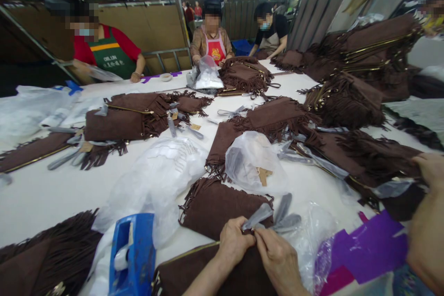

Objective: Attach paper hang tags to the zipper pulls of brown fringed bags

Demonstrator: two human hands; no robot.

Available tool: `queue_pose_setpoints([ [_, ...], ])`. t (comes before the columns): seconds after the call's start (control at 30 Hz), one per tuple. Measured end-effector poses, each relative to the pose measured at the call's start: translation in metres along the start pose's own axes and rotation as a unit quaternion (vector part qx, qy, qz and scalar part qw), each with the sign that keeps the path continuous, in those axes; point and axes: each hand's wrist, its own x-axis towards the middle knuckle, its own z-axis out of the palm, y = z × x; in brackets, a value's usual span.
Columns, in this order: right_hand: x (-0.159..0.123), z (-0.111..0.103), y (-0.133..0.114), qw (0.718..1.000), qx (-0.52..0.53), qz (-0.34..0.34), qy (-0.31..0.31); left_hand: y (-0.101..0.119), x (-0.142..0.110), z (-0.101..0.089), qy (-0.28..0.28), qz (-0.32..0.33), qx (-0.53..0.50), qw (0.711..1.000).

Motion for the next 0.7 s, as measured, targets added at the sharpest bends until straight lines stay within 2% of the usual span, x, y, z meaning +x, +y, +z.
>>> queue_pose_setpoints([
  [0.17, 0.0, -0.002, 0.001, 1.0, 0.006, -0.009, 0.017, -0.001, -0.001, -0.003, -0.048, -0.014, -0.102, 0.994],
  [0.33, -0.003, -0.002, 0.001, 0.999, 0.029, -0.01, 0.015, 0.009, -0.004, -0.013, -0.096, -0.062, -0.24, 0.964],
  [0.4, -0.007, -0.001, 0.002, 0.999, 0.042, -0.011, 0.016, 0.012, -0.003, -0.018, -0.1, -0.075, -0.253, 0.959],
  [0.57, -0.021, 0.0, 0.008, 0.997, 0.07, -0.024, 0.009, 0.011, 0.004, -0.022, -0.127, -0.174, -0.23, 0.949],
  [0.7, -0.028, -0.001, 0.009, 0.997, 0.067, -0.037, 0.009, 0.012, 0.007, -0.018, -0.167, -0.162, -0.212, 0.949],
])
